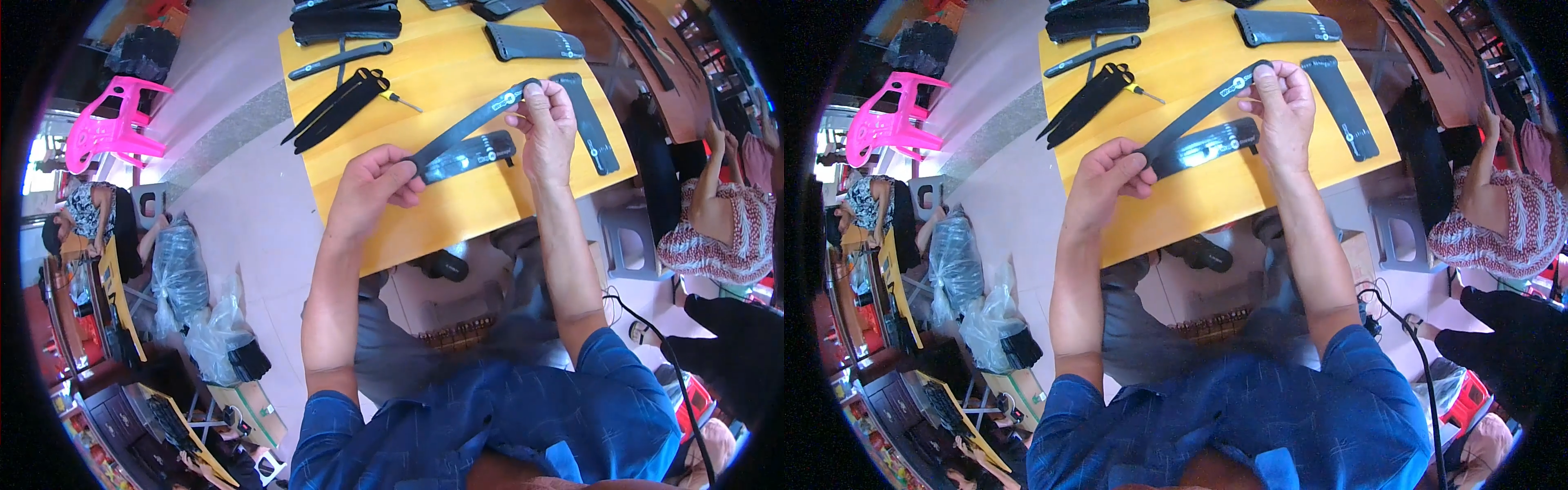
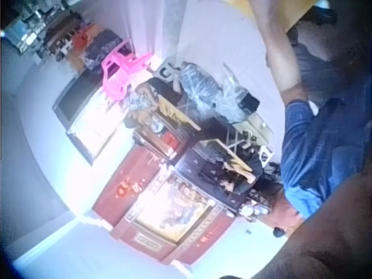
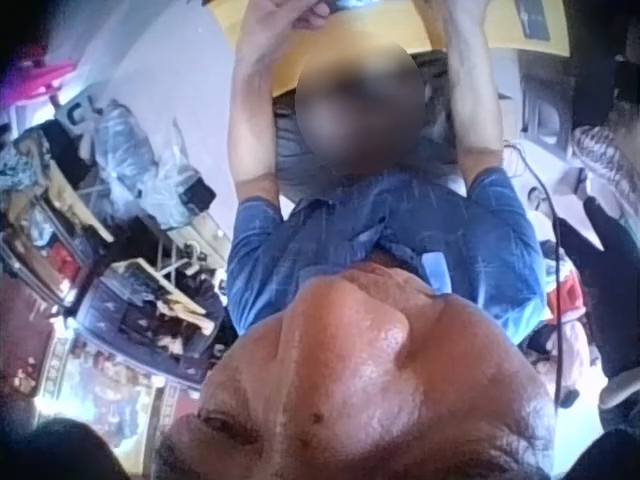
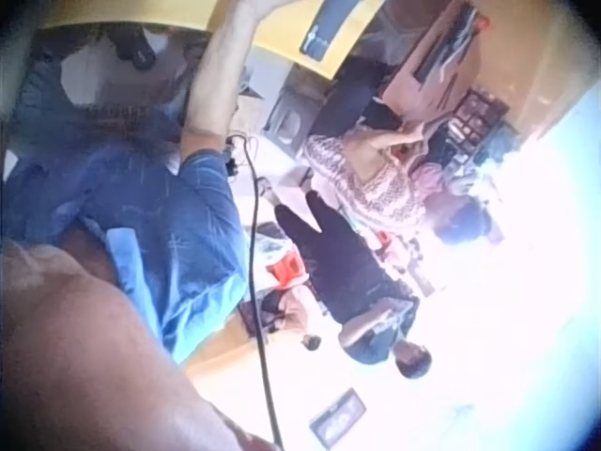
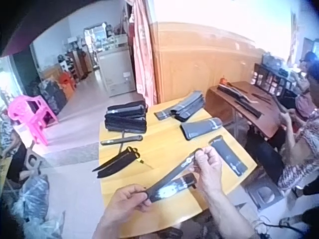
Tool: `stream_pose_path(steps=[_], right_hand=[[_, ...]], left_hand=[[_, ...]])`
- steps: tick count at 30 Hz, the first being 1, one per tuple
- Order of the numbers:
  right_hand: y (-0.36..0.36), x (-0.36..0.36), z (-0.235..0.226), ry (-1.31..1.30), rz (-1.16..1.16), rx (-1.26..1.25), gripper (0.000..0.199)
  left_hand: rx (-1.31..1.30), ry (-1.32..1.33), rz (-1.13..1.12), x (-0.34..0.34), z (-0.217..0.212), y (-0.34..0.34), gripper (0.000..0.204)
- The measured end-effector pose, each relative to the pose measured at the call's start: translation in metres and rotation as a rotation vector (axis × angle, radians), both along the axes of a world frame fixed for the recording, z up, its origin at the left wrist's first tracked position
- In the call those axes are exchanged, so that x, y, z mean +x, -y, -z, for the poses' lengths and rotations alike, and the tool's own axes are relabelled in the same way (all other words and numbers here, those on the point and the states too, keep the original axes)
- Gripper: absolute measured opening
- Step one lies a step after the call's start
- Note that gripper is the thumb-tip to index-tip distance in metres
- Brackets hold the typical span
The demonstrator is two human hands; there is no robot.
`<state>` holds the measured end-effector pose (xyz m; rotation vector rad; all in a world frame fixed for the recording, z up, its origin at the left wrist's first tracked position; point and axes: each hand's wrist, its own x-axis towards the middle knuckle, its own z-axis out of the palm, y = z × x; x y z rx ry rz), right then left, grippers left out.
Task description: Assembling straps and plastic components onto textile mesh pads at a workshop table.
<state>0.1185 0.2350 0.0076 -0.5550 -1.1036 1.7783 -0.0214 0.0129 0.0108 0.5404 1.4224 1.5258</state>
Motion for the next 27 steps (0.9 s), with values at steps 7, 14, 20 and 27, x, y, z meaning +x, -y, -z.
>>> stream_pose_path(steps=[7,14,20,27], right_hand=[[0.018,0.059,0.037,0.378,-0.170,0.134,0.010],[0.005,0.068,0.044,0.572,-0.246,0.185,0.006],[-0.002,0.066,0.041,0.595,-0.274,0.140,0.005],[-0.005,0.064,0.041,0.640,-0.268,0.170,0.006]], left_hand=[[-0.310,-0.120,-0.084,0.009,0.018,0.029,0.011],[-0.344,-0.057,-0.119,0.017,0.021,0.030,0.014],[-0.469,-0.240,-0.067,0.018,0.016,0.026,0.018],[-0.465,-0.272,-0.079,0.015,0.020,0.026,0.021]])
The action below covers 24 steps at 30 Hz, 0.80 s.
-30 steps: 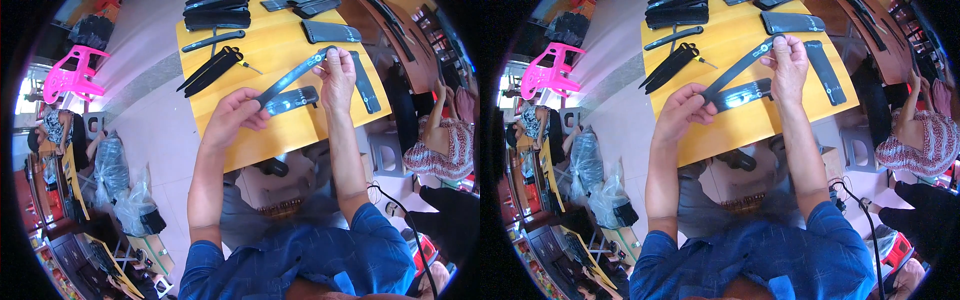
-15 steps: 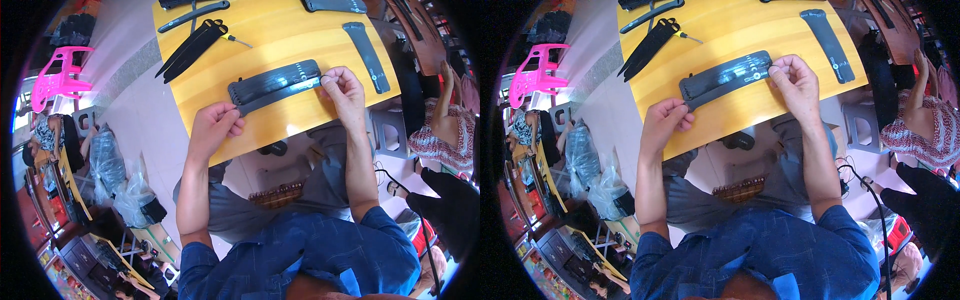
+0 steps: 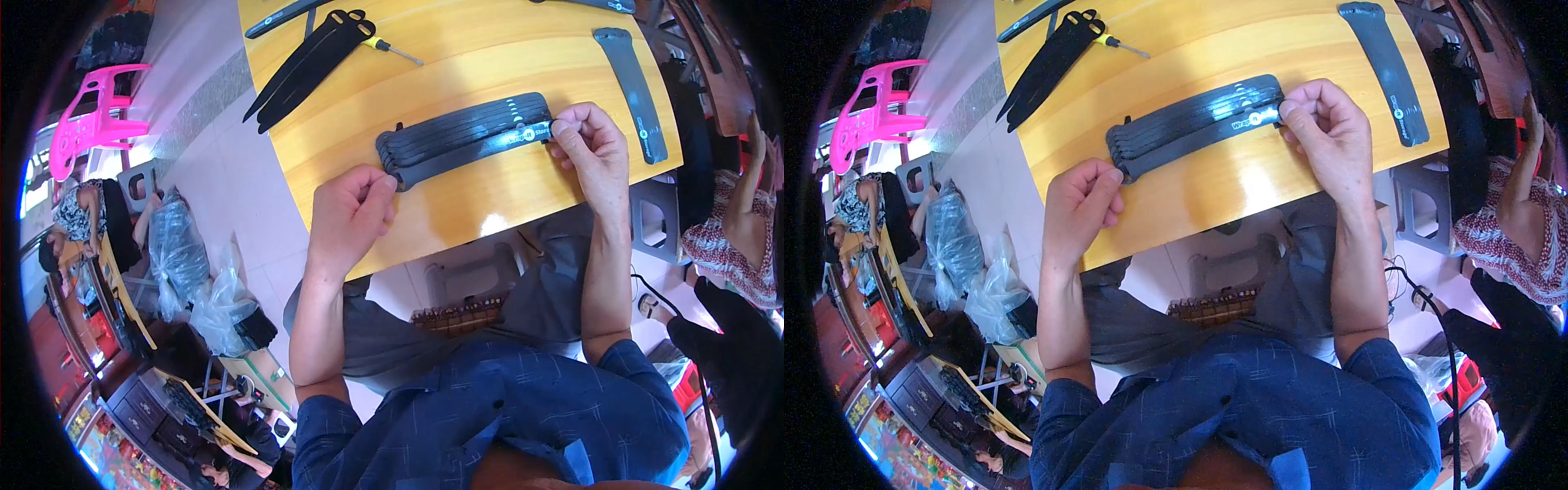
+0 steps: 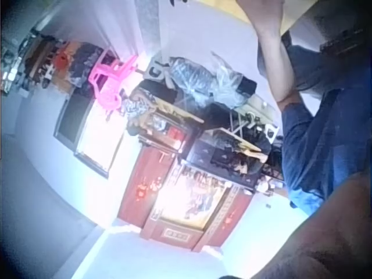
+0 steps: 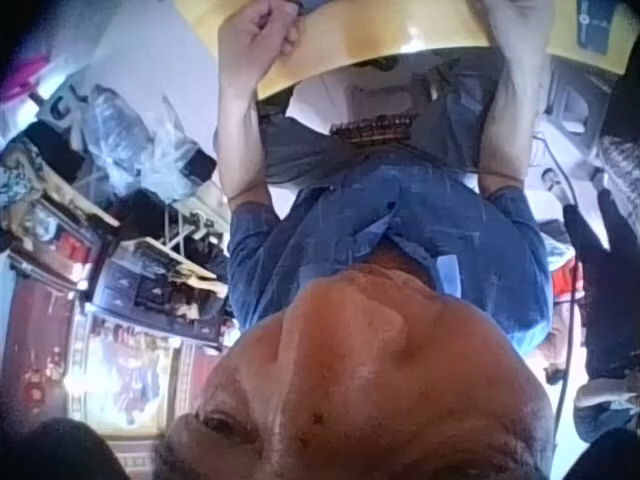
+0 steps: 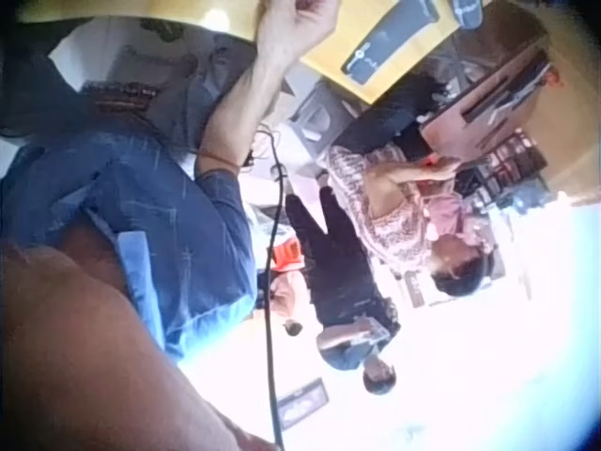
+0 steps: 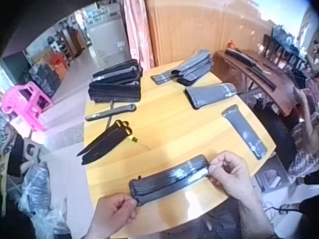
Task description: Assembling straps and plastic components onto textile mesh pads at a workshop table.
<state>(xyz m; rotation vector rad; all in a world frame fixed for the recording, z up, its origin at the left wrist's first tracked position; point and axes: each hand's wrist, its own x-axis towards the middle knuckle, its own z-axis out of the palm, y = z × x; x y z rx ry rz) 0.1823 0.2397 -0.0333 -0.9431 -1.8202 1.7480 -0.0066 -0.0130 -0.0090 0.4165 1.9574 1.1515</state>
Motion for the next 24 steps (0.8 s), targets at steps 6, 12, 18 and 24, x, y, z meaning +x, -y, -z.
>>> stream_pose_path(steps=[6,12,18,24], right_hand=[[-0.001,0.000,0.001,0.025,-0.007,-0.002,0.005],[0.000,-0.002,0.006,0.012,-0.006,0.011,0.006],[0.000,-0.003,0.004,0.044,0.001,0.033,0.005],[0.001,-0.004,0.005,0.052,0.006,0.070,0.005]], left_hand=[[-0.041,-0.046,0.014,-0.001,-0.002,-0.002,0.021],[-0.055,-0.082,0.020,-0.001,-0.002,-0.004,0.022],[-0.057,-0.180,0.088,-0.004,0.006,-0.002,0.024],[-0.047,-0.251,0.109,-0.005,0.011,0.000,0.023]])
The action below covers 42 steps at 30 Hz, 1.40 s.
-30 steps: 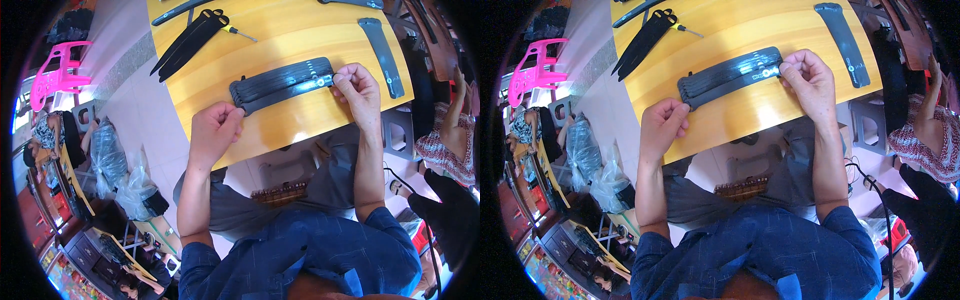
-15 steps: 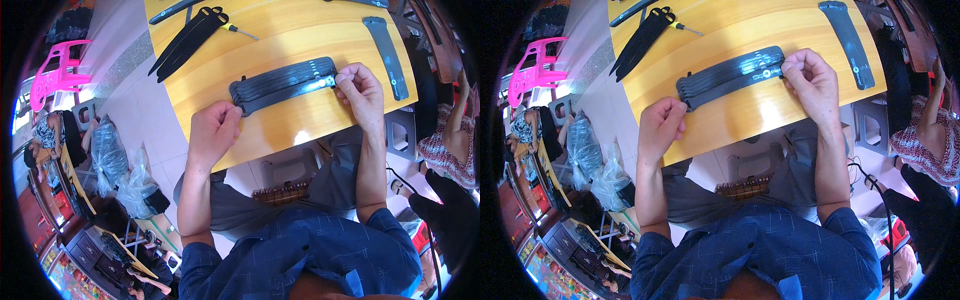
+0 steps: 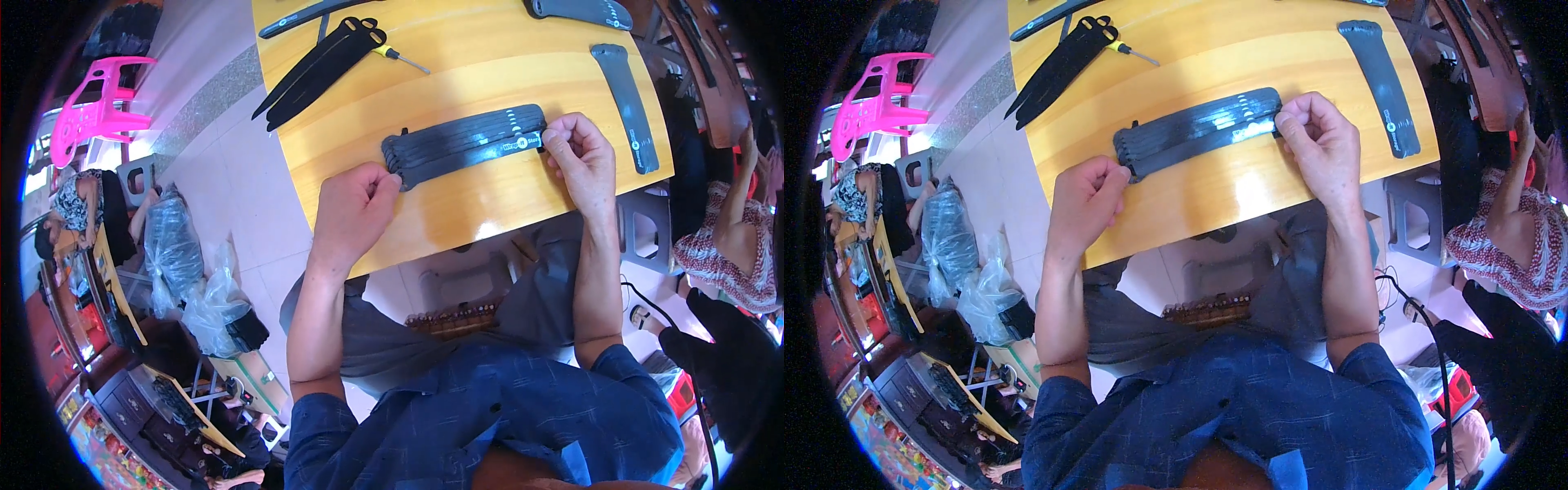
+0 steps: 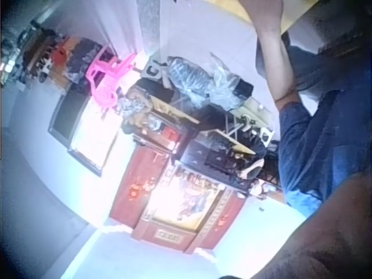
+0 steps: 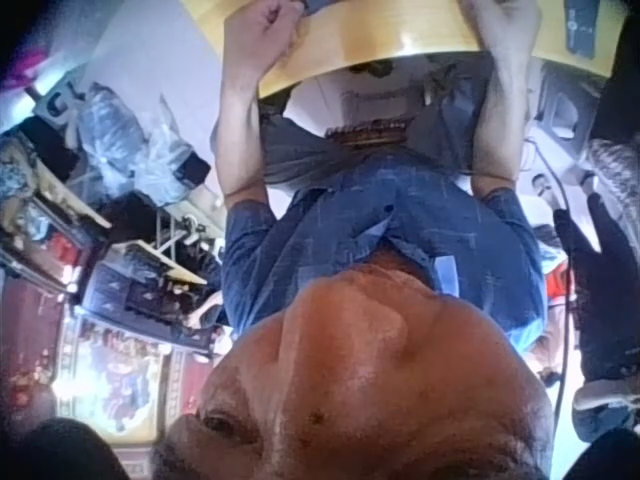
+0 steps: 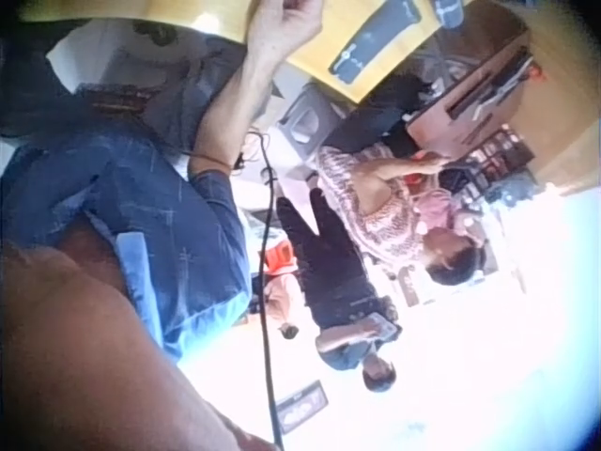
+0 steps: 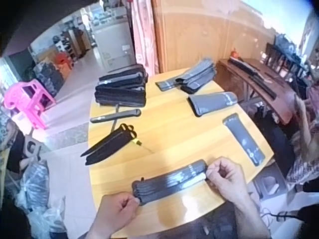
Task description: Assembling straps and plastic components onto textile mesh pads at a workshop table.
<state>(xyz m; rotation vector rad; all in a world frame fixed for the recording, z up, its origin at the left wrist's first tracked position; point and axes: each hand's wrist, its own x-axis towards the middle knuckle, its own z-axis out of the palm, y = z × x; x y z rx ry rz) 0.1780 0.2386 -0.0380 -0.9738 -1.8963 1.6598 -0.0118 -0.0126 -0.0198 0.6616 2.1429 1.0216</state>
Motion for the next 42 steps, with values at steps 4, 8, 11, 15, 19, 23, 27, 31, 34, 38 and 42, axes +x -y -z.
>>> stream_pose_path(steps=[4,8,11,15,19,23,27,31,34,38,42], right_hand=[[0.002,-0.002,0.000,0.000,0.012,0.001,0.004],[0.001,-0.002,0.000,0.008,0.007,0.022,0.003],[0.001,-0.003,0.001,0.005,0.032,0.024,0.004],[0.000,-0.003,0.012,-0.048,0.031,0.080,0.005],[0.000,-0.004,0.009,-0.018,0.023,0.063,0.004],[-0.002,-0.005,0.010,0.018,0.033,0.146,0.005],[-0.004,-0.006,0.013,0.007,0.021,0.112,0.005],[0.000,-0.007,0.008,0.051,0.035,0.134,0.005],[-0.002,-0.006,0.010,0.082,0.043,0.170,0.006],[-0.004,-0.007,0.015,0.076,0.038,0.236,0.005],[-0.004,-0.007,0.014,0.084,0.028,0.257,0.005]], left_hand=[[-0.013,-0.004,-0.018,-0.001,-0.003,-0.002,0.025],[-0.018,-0.056,0.004,-0.001,-0.004,-0.003,0.025],[0.013,-0.095,0.019,-0.002,0.001,-0.004,0.024],[-0.040,-0.111,0.018,-0.004,0.001,-0.004,0.025],[-0.042,-0.154,0.028,-0.004,0.003,-0.004,0.027],[-0.057,-0.168,0.037,-0.005,0.004,-0.006,0.027],[-0.072,-0.168,0.046,-0.009,0.009,-0.004,0.028],[-0.064,-0.144,0.060,-0.010,0.015,-0.003,0.031],[-0.070,-0.184,0.089,-0.009,0.012,-0.005,0.031],[-0.123,-0.199,0.077,-0.007,0.003,-0.007,0.028],[-0.127,-0.199,0.072,-0.007,0.004,-0.006,0.028]])
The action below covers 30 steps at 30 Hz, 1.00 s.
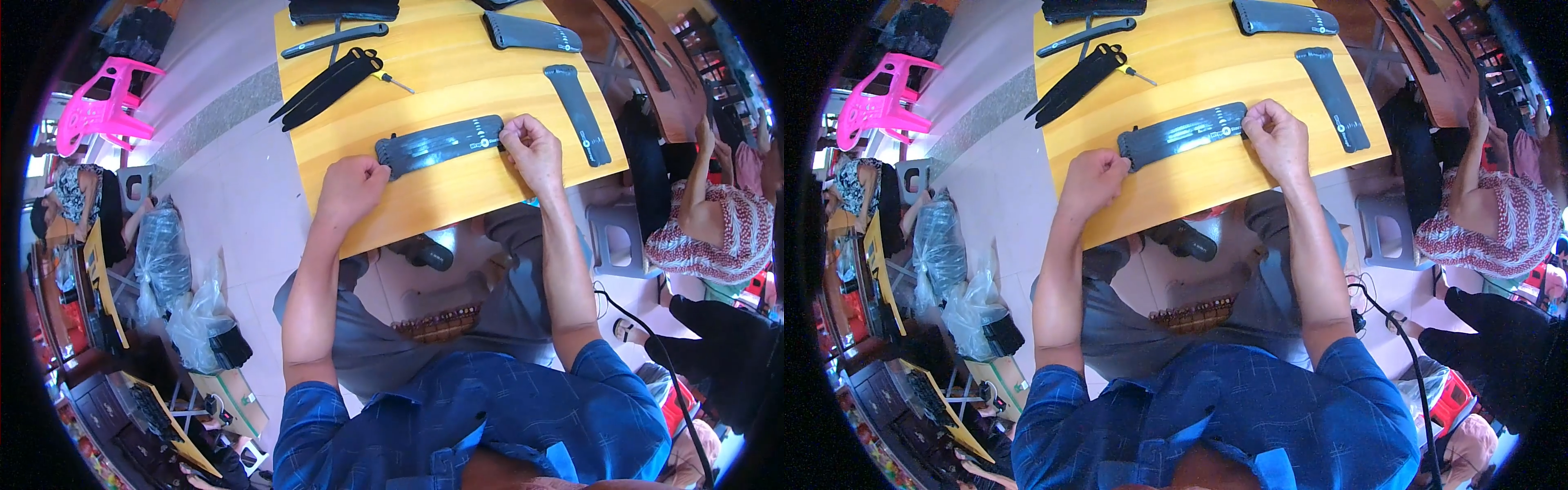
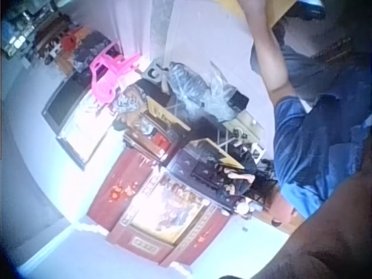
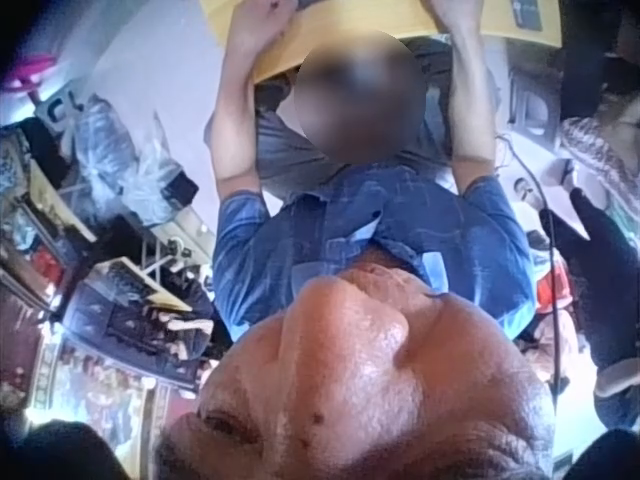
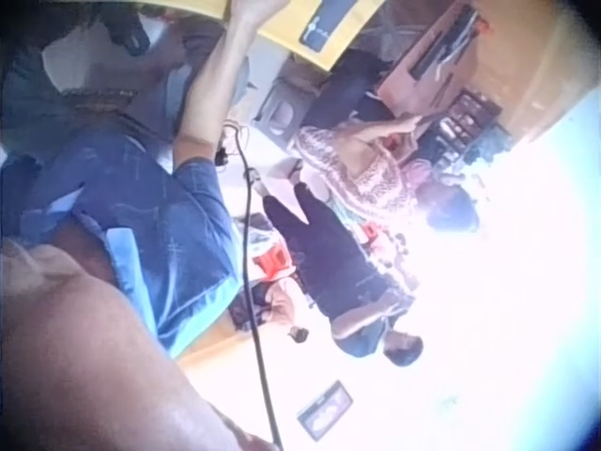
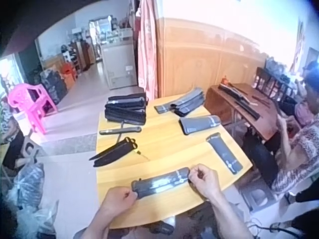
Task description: Assembling straps and plastic components onto textile mesh pads at a workshop table.
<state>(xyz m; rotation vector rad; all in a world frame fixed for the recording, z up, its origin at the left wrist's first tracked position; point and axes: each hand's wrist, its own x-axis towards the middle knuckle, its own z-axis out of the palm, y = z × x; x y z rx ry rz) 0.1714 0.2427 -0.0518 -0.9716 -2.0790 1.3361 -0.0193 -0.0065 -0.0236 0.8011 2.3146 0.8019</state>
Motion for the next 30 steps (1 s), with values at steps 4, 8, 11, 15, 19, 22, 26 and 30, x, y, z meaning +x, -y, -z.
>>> stream_pose_path(steps=[4,8,11,15,19,22,26,30], right_hand=[[0.001,0.000,-0.003,0.019,-0.012,0.047,0.006],[0.000,0.001,-0.005,0.046,-0.003,0.002,0.009],[-0.001,0.001,-0.001,0.033,0.003,0.009,0.010],[0.001,0.001,-0.003,0.030,0.011,-0.003,0.011],[0.001,0.000,-0.002,0.036,0.012,0.016,0.011],[0.001,0.001,-0.001,0.039,0.009,0.039,0.012],[0.001,0.001,-0.006,0.041,-0.005,0.066,0.012],[0.002,0.001,-0.005,0.016,0.000,0.051,0.011]], left_hand=[[0.002,-0.004,-0.022,0.001,0.000,-0.001,0.029],[0.004,0.034,-0.049,0.002,-0.002,-0.001,0.029],[0.029,0.026,-0.025,0.003,-0.007,-0.003,0.029],[0.001,0.078,-0.052,0.004,-0.011,-0.004,0.029],[0.037,0.009,-0.005,0.001,-0.004,-0.001,0.030],[0.011,0.100,-0.038,0.005,-0.015,-0.003,0.030],[0.017,0.108,-0.036,0.006,-0.016,-0.004,0.030],[-0.006,0.069,-0.035,0.005,-0.011,-0.003,0.031]])
